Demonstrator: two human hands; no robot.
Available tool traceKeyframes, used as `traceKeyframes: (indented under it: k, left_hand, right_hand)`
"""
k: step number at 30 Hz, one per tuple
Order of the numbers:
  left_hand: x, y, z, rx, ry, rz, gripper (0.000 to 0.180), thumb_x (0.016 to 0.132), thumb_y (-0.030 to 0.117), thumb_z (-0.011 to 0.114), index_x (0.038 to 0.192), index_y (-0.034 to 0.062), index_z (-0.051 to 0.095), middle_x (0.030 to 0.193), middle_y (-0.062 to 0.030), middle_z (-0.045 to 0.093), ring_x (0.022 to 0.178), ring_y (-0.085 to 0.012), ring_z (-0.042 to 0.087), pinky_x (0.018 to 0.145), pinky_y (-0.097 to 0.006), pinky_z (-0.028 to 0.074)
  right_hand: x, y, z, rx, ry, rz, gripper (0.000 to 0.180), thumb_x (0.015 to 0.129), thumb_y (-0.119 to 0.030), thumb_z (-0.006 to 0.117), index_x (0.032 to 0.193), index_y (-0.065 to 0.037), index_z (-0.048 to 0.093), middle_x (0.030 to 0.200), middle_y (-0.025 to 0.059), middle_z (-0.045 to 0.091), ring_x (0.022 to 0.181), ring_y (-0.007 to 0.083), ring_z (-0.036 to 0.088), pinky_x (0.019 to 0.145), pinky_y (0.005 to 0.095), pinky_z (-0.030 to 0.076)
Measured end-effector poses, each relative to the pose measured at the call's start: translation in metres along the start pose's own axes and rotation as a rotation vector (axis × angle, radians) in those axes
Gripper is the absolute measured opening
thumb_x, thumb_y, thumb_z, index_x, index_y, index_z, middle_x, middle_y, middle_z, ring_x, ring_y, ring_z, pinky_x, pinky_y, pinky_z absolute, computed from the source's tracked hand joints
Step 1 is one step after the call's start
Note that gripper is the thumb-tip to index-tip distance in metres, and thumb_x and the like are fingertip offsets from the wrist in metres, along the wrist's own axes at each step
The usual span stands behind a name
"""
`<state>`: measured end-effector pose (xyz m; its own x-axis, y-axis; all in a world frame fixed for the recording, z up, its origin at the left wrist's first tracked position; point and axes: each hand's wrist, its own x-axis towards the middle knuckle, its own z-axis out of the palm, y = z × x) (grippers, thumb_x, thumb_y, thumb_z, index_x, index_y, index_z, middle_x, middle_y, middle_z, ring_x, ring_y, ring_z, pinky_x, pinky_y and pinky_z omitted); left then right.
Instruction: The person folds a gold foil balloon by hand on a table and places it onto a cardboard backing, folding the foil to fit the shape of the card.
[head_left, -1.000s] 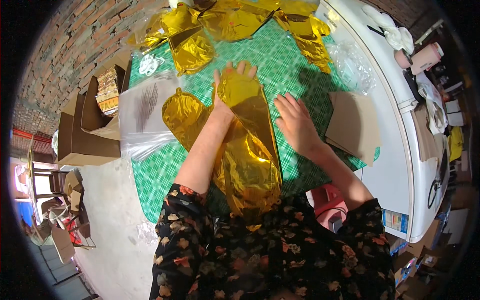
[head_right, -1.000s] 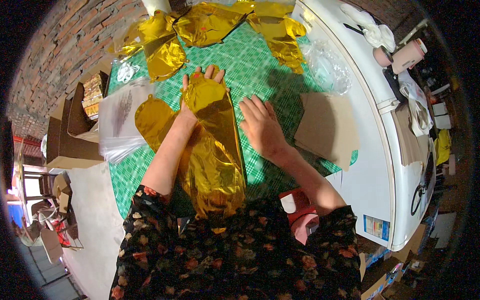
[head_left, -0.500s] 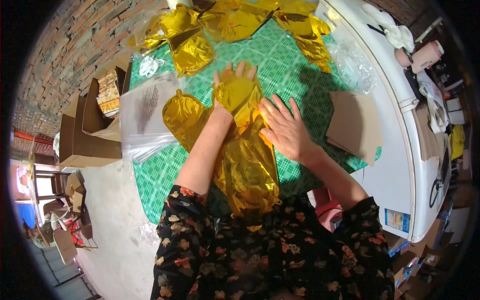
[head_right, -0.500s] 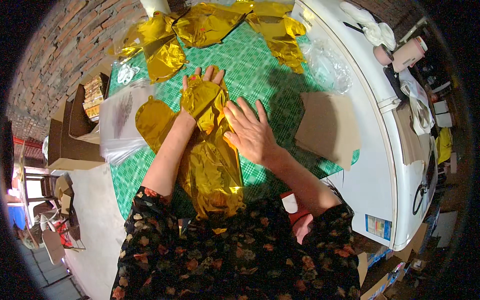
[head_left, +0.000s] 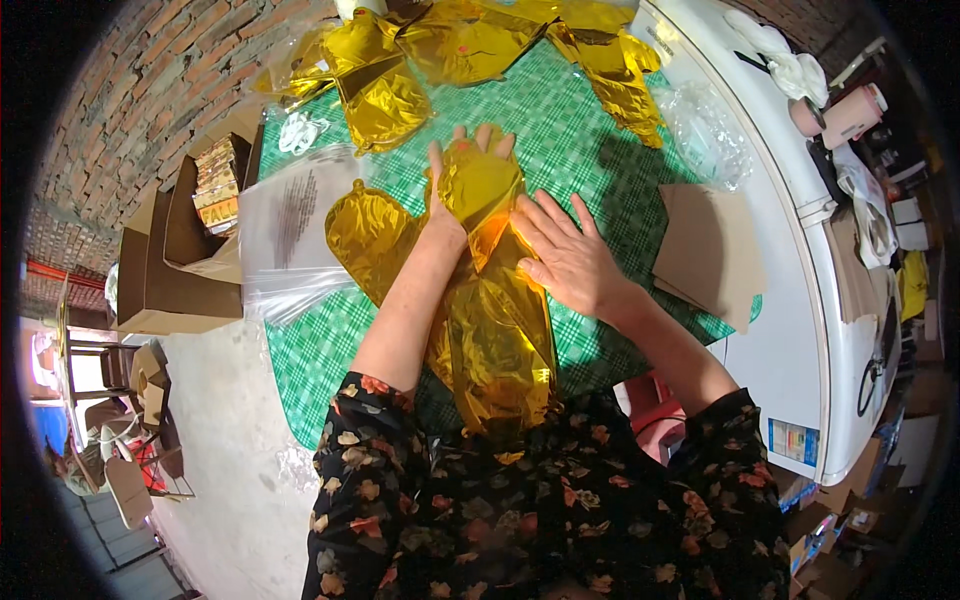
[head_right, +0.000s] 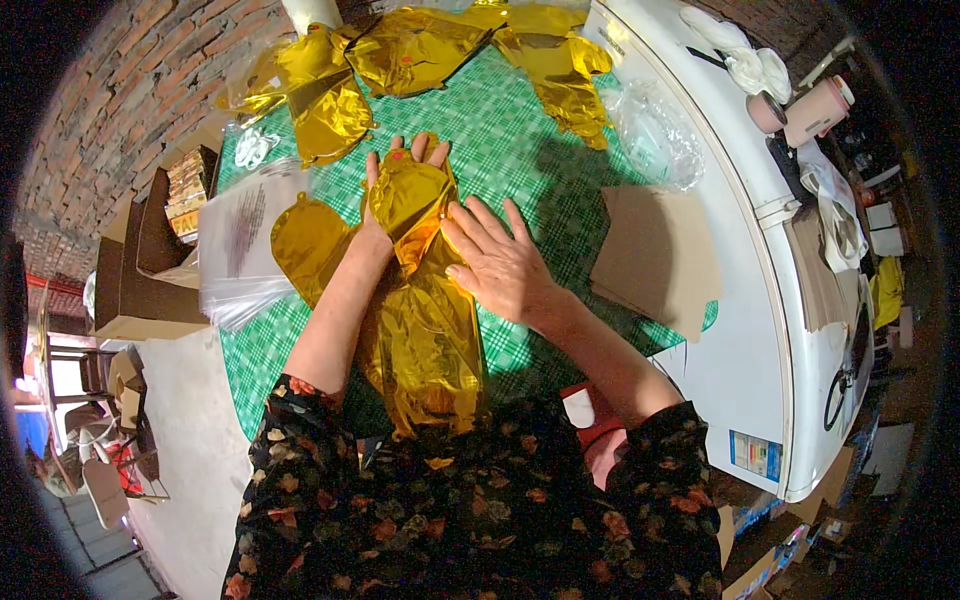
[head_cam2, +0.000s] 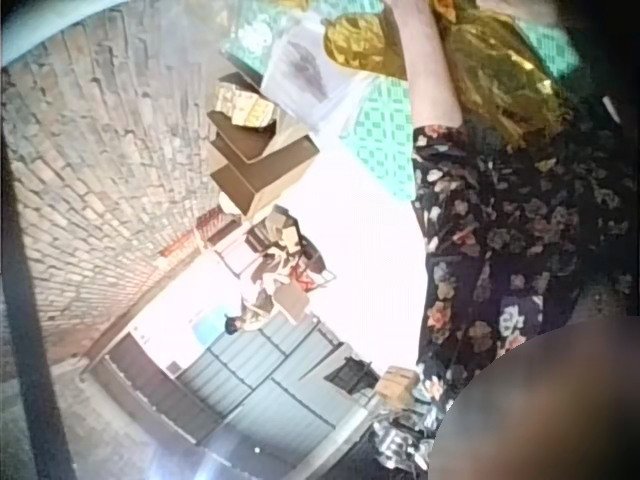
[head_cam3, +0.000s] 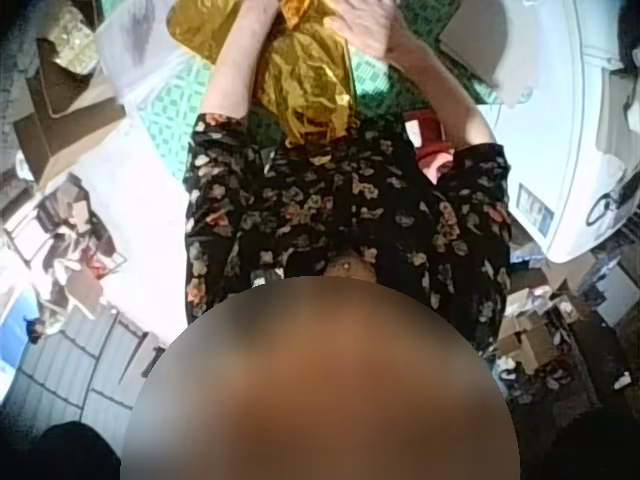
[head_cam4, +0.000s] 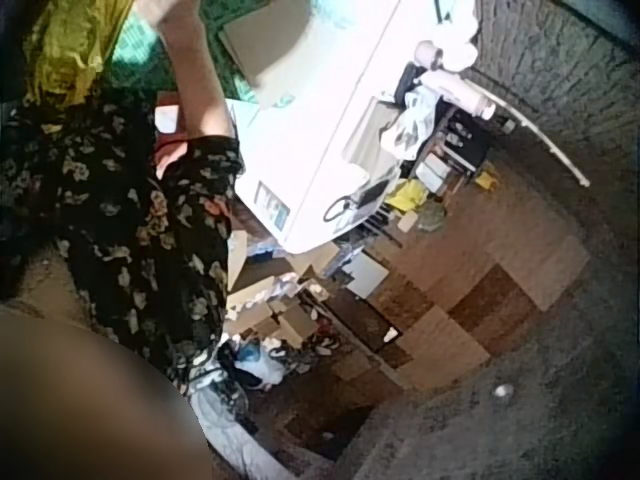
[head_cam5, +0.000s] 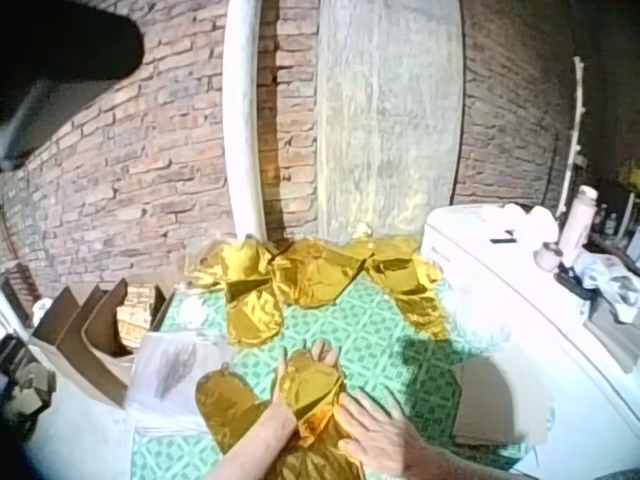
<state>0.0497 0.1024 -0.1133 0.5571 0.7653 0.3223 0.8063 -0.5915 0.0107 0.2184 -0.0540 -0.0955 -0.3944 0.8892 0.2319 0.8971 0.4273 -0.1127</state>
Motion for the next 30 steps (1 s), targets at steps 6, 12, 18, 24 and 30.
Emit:
traceKeyframes:
  k: [6, 12, 18, 24, 30]
  left_hand:
    - [0.003, -0.001, -0.002, 0.039, -0.026, 0.016, 0.067, 0.102, 0.044, 0.058, 0.164, 0.0242, 0.042, 0.172, -0.0103, 0.036, 0.16, -0.0418, 0.029, 0.122, -0.074, 0.02]
    - [0.003, -0.031, -0.001, -0.085, 0.239, 0.052, 0.074, 0.1, 0.047, 0.062, 0.166, 0.0225, 0.039, 0.173, -0.0145, 0.034, 0.159, -0.0427, 0.029, 0.124, -0.068, 0.022]
    - [0.004, -0.093, -0.052, -0.439, 0.123, -0.267, 0.06, 0.104, 0.036, 0.06, 0.155, 0.0065, 0.053, 0.155, -0.0238, 0.053, 0.147, -0.0447, 0.044, 0.12, -0.061, 0.034]
    - [-0.028, -0.033, -0.09, -0.533, 0.441, 0.081, 0.031, 0.093, 0.006, 0.069, 0.123, -0.0015, 0.068, 0.13, -0.0226, 0.067, 0.128, -0.0416, 0.06, 0.115, -0.051, 0.044]
    - [-0.062, 0.009, -0.06, -0.245, 0.081, 0.333, 0.052, 0.106, 0.032, 0.056, 0.15, 0.0042, 0.059, 0.159, -0.0151, 0.056, 0.153, -0.0332, 0.044, 0.13, -0.054, 0.027]
  right_hand:
    - [0.001, -0.001, -0.002, -0.006, -0.039, 0.014, 0.066, 0.112, -0.041, 0.05, 0.166, -0.005, 0.039, 0.177, 0.0107, 0.031, 0.166, 0.0285, 0.02, 0.134, 0.0556, 0.006]
    - [0.002, -0.003, -0.004, -0.04, -0.074, 0.041, 0.064, 0.111, -0.041, 0.051, 0.164, -0.006, 0.042, 0.176, 0.0097, 0.031, 0.166, 0.028, 0.02, 0.134, 0.0553, 0.007]
    - [0.002, -0.002, 0.005, -0.037, -0.018, 0.012, 0.063, 0.111, -0.041, 0.052, 0.163, -0.006, 0.043, 0.176, 0.009, 0.031, 0.165, 0.028, 0.02, 0.134, 0.0555, 0.008]
    - [-0.002, 0.006, 0.009, -0.036, 0.061, -0.005, 0.064, 0.108, -0.044, 0.058, 0.157, -0.004, 0.053, 0.17, 0.0127, 0.041, 0.162, 0.0304, 0.028, 0.131, 0.0596, 0.013]
    - [0.003, -0.002, 0.0, -0.051, -0.1, 0.04, 0.063, 0.108, -0.037, 0.056, 0.161, -0.005, 0.044, 0.175, 0.011, 0.033, 0.166, 0.0294, 0.02, 0.133, 0.0574, 0.009]
